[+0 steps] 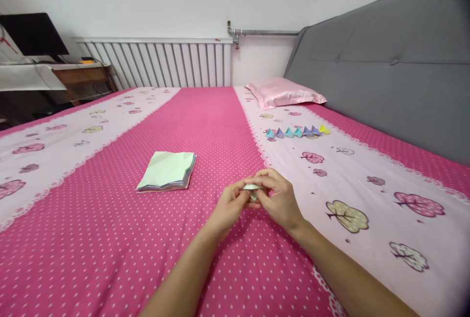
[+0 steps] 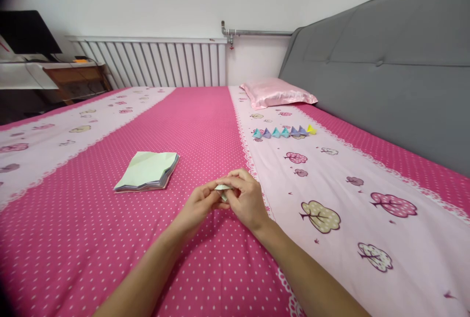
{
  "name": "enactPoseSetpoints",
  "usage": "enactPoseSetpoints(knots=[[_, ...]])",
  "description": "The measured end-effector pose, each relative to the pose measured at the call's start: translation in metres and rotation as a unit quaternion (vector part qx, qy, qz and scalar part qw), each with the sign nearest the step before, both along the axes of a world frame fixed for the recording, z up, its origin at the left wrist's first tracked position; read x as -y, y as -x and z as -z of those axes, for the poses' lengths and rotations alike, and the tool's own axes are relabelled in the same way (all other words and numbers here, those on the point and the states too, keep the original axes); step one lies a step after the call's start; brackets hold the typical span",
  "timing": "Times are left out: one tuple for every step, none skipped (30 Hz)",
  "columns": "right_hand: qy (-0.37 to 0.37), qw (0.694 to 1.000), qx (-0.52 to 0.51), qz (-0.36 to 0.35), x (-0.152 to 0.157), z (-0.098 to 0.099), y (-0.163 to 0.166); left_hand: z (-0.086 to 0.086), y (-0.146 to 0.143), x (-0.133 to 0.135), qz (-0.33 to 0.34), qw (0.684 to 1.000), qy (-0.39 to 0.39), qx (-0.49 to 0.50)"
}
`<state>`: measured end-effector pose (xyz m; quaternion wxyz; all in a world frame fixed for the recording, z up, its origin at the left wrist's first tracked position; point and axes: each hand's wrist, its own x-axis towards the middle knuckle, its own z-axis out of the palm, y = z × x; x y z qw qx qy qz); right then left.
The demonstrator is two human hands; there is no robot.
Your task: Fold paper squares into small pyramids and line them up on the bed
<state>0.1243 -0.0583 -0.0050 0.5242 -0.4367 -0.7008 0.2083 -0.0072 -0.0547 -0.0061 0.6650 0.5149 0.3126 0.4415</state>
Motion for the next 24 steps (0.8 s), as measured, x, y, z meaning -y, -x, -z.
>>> enactPoseSetpoints(knots=[[-0.003, 1.0, 0.003, -0.014, -0.0007, 0.0001, -0.0004, -0.0005, 0.0004, -0.0002, -0.008, 1.0, 0.004, 0.006], [-0.005, 1.0, 0.008, -0.026, -0.0013, -0.0001, -0.0009, -0.0011, 0.001, -0.0003, -0.014, 1.0, 0.009, 0.016], [-0.004, 0.999, 0.014, -0.035, -0.0019, -0.0004, -0.0017, -0.0018, 0.0017, -0.0003, -0.019, 0.999, 0.012, 0.028], [-0.005, 0.999, 0.023, -0.04, -0.0023, -0.0008, -0.0026, -0.0025, 0.0025, -0.0005, -0.023, 0.999, 0.016, 0.042], [-0.006, 0.999, 0.033, -0.042, -0.0026, -0.0012, -0.0037, -0.0032, 0.0033, -0.0006, -0.026, 0.998, 0.02, 0.057], [-0.006, 0.998, 0.044, -0.044, -0.0027, -0.0015, -0.0048, -0.0038, 0.0041, -0.0007, -0.03, 0.997, 0.027, 0.072], [-0.006, 0.997, 0.053, -0.047, -0.0027, -0.0017, -0.0059, -0.0045, 0.0049, -0.0008, -0.036, 0.995, 0.038, 0.085], [-0.003, 0.997, 0.058, -0.049, -0.0026, -0.0018, -0.0067, -0.0051, 0.0056, -0.0007, -0.043, 0.993, 0.051, 0.096], [0.002, 0.997, 0.058, -0.05, -0.0027, -0.0017, -0.0073, -0.0058, 0.0062, -0.0005, -0.051, 0.991, 0.064, 0.106], [0.008, 0.997, 0.053, -0.051, -0.0028, -0.0016, -0.0076, -0.0064, 0.0066, -0.0002, -0.056, 0.989, 0.073, 0.114], [0.013, 0.998, 0.044, -0.05, -0.003, -0.0014, -0.0075, -0.0069, 0.0068, 0.0002, -0.057, 0.988, 0.076, 0.119], [0.015, 0.998, 0.033, -0.048, -0.0033, -0.0012, -0.0071, -0.0073, 0.0068, 0.0006, -0.054, 0.989, 0.073, 0.119], [0.015, 0.999, 0.022, -0.045, -0.0037, -0.0011, -0.0065, -0.0074, 0.0067, 0.001, -0.049, 0.99, 0.064, 0.117], [0.016, 0.999, 0.011, -0.044, -0.0042, -0.001, -0.006, -0.0074, 0.0064, 0.0012, -0.043, 0.991, 0.054, 0.112], [0.019, 0.999, -0.001, -0.042, -0.0046, -0.001, -0.0055, -0.0071, 0.0061, 0.0012, -0.037, 0.993, 0.046, 0.102], [0.023, 0.999, -0.013, -0.04, -0.0049, -0.001, -0.0051, -0.0068, 0.0057, 0.001, -0.034, 0.994, 0.043, 0.093], [0.029, 0.999, -0.028, -0.037, -0.0053, -0.001, -0.005, -0.0065, 0.0054, 0.0007, -0.034, 0.995, 0.043, 0.084], [0.037, 0.998, -0.042, -0.032, -0.0055, -0.0011, -0.005, -0.0063, 0.0052, 0.0002, -0.034, 0.996, 0.044, 0.074], [0.05, 0.997, -0.056, -0.026, -0.0058, -0.0011, -0.0052, -0.0061, 0.005, -0.0004, -0.035, 0.996, 0.046, 0.064], [0.065, 0.995, -0.068, -0.019, -0.0061, -0.0011, -0.0055, -0.006, 0.0048, -0.0009, -0.035, 0.997, 0.046, 0.053], [0.08, 0.994, -0.075, -0.016, -0.0065, -0.001, -0.0059, -0.006, 0.0047, -0.0014, -0.035, 0.997, 0.044, 0.043], [0.093, 0.993, -0.077, -0.017, -0.0069, -0.0008, -0.0061, -0.0059, 0.0046, -0.0019, -0.034, 0.998, 0.041, 0.033], [0.102, 0.992, -0.075, -0.021, -0.0073, -0.0006, -0.0064, -0.0056, 0.0044, -0.0024, -0.033, 0.998, 0.038, 0.022], [0.107, 0.991, -0.071, -0.03, -0.0077, -0.0005, -0.0065, -0.005, 0.0042, -0.0029, -0.032, 0.999, 0.034, 0.013]])
